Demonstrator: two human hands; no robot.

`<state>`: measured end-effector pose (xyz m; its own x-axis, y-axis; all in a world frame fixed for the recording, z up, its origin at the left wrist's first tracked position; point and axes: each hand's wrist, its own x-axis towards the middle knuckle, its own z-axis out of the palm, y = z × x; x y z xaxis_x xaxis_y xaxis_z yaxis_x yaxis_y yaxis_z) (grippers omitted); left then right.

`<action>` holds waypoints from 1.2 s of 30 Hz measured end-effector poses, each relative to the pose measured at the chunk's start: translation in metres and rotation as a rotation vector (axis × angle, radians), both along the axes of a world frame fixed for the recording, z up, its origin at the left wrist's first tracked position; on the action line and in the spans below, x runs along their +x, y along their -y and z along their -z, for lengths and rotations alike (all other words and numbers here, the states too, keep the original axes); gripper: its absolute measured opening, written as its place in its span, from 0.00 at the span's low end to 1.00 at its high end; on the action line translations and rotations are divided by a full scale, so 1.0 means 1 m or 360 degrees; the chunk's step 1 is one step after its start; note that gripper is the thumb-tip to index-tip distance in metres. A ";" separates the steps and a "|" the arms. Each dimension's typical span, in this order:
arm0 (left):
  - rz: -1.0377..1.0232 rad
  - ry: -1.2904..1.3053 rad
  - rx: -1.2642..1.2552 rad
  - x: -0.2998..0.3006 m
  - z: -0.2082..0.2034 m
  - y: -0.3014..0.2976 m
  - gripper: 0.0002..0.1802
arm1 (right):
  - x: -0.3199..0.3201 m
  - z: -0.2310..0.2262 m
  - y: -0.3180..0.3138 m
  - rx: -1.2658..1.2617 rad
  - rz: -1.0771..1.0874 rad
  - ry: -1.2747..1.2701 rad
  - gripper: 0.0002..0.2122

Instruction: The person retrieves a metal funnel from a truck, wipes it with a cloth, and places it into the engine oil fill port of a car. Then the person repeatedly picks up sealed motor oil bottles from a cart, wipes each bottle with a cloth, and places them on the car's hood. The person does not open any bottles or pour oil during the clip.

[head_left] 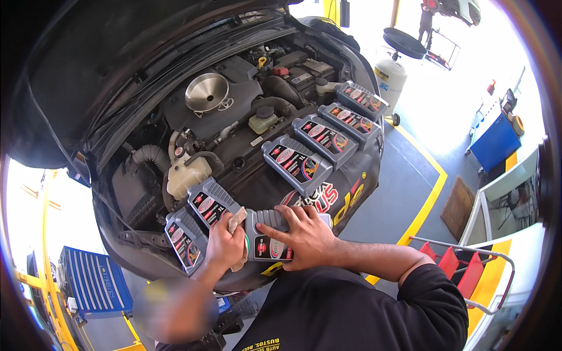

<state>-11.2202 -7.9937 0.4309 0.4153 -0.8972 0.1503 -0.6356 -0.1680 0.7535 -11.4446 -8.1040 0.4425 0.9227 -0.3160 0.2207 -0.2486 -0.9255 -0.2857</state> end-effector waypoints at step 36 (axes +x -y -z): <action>-0.0187 -0.0161 0.0133 0.032 -0.026 -0.005 0.07 | 0.049 -0.008 0.014 -0.0150 -0.0016 0.0229 0.54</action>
<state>-11.1887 -7.9882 0.4570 0.5272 -0.8492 0.0294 -0.5297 -0.3014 0.7928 -11.3957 -8.1183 0.4503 0.8825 -0.2788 0.3788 -0.2023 -0.9520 -0.2296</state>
